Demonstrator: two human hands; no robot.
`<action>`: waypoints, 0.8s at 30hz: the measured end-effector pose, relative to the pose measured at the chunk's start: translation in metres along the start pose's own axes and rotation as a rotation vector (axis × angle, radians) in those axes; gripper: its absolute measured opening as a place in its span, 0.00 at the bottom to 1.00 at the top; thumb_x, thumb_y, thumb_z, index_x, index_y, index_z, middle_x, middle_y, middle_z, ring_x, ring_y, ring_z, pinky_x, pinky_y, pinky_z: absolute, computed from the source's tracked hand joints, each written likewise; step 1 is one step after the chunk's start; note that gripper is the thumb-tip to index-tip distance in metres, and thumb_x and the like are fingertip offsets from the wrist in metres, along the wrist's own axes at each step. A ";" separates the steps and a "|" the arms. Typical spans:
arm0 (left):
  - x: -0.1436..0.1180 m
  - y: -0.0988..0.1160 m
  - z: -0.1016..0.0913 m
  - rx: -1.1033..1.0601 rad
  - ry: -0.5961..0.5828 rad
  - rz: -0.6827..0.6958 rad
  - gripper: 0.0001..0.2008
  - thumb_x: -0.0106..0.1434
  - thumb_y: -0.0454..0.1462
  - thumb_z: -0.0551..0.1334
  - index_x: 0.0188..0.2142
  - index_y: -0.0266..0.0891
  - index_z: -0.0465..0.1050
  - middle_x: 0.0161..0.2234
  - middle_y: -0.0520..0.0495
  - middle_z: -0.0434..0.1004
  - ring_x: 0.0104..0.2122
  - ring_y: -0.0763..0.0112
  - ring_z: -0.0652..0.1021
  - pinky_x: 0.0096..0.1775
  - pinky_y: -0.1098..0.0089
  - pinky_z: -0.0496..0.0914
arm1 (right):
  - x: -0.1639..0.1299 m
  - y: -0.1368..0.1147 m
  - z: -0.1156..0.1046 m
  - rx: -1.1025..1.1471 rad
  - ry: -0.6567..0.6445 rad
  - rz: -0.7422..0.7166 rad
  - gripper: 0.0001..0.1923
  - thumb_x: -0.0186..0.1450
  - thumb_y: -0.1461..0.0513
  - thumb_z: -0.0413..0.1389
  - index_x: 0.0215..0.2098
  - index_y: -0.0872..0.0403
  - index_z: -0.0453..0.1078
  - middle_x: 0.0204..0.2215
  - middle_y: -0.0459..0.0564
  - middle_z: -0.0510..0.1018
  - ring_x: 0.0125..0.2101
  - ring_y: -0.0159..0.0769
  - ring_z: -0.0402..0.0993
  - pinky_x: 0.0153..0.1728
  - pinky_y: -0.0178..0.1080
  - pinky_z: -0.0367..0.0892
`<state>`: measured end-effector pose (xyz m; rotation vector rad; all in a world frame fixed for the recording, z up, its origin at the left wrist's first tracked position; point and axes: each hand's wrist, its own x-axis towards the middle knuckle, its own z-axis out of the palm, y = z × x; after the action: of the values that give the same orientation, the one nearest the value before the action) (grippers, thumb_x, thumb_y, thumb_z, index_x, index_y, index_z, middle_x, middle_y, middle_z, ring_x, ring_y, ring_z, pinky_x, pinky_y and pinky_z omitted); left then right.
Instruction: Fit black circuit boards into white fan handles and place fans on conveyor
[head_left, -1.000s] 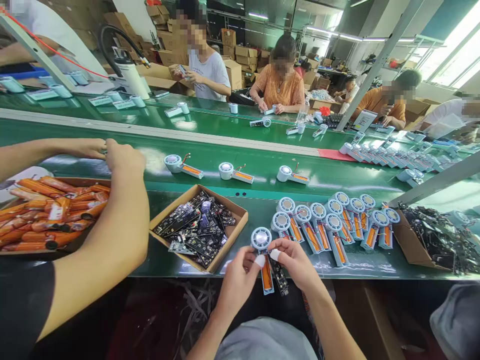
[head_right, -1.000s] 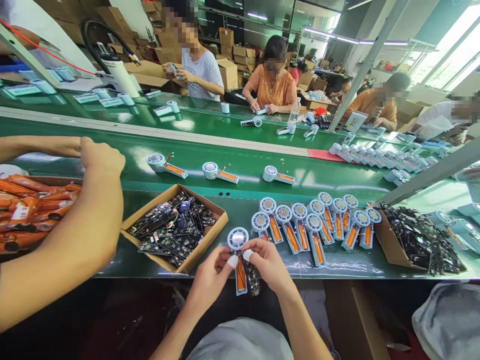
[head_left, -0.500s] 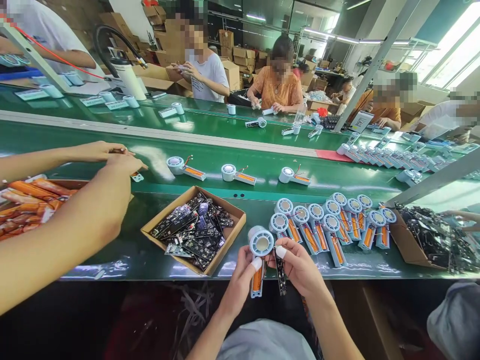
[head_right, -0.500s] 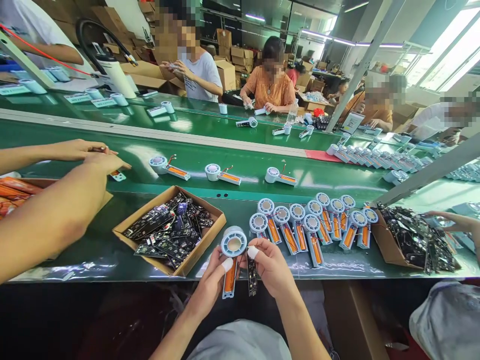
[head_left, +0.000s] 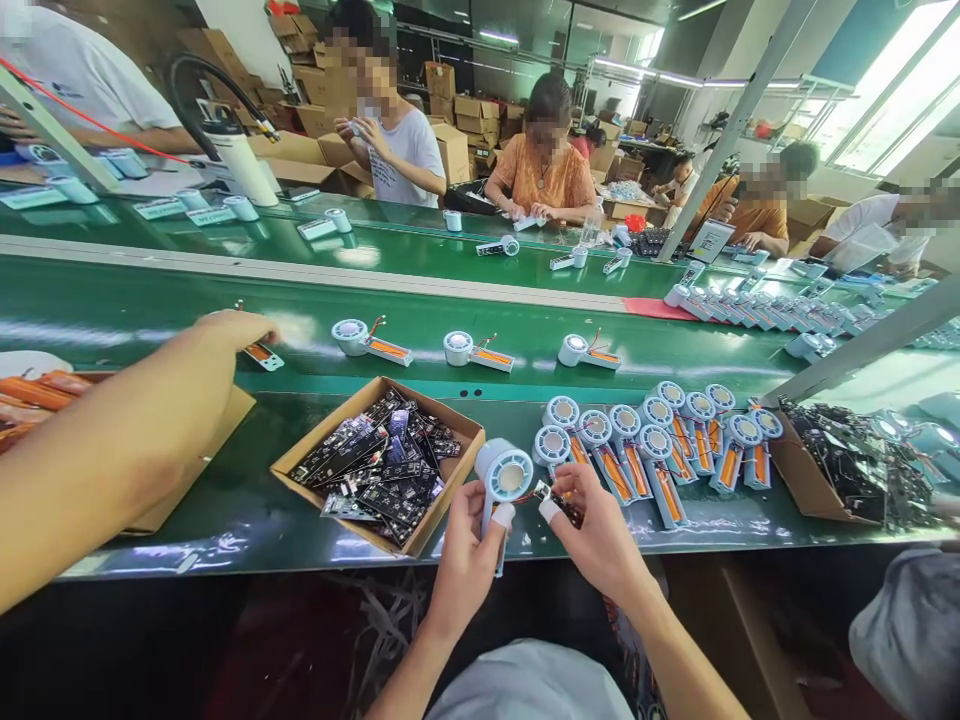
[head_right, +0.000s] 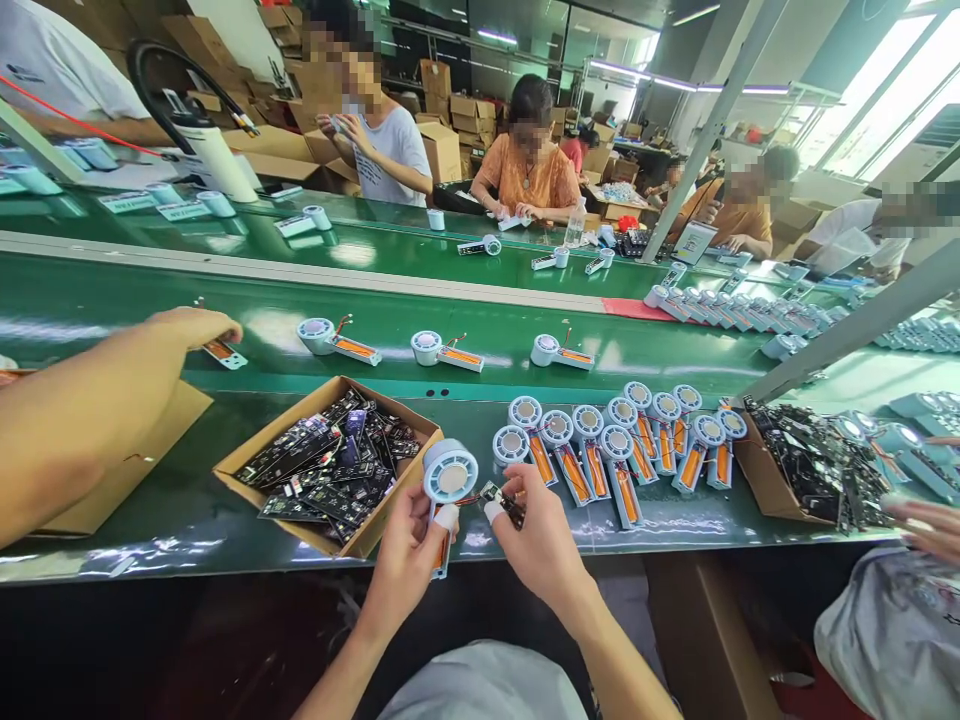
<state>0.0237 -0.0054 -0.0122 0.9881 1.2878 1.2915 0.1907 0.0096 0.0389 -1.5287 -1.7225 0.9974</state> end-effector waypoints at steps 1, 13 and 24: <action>0.000 0.003 0.000 -0.007 0.016 -0.007 0.19 0.61 0.45 0.64 0.47 0.39 0.64 0.43 0.42 0.79 0.39 0.62 0.80 0.41 0.65 0.73 | 0.000 -0.005 -0.003 -0.207 -0.032 -0.034 0.08 0.67 0.63 0.51 0.45 0.53 0.67 0.35 0.50 0.77 0.32 0.37 0.73 0.33 0.37 0.65; -0.001 0.028 0.006 -0.393 -0.160 -0.279 0.09 0.57 0.42 0.62 0.35 0.40 0.67 0.32 0.51 0.76 0.30 0.69 0.76 0.30 0.71 0.68 | -0.003 -0.006 0.013 0.246 -0.524 -0.055 0.22 0.72 0.50 0.48 0.24 0.54 0.62 0.17 0.41 0.65 0.18 0.26 0.58 0.21 0.30 0.53; -0.012 0.018 0.012 -0.159 -0.203 -0.106 0.21 0.61 0.43 0.65 0.51 0.41 0.64 0.50 0.41 0.77 0.53 0.57 0.76 0.54 0.61 0.69 | -0.018 0.009 0.033 0.637 -0.208 0.170 0.31 0.64 0.36 0.50 0.22 0.51 0.55 0.13 0.35 0.54 0.13 0.22 0.47 0.13 0.29 0.45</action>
<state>0.0350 -0.0143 0.0078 0.9011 1.0516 1.1614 0.1700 -0.0126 0.0145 -1.1863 -1.2268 1.6486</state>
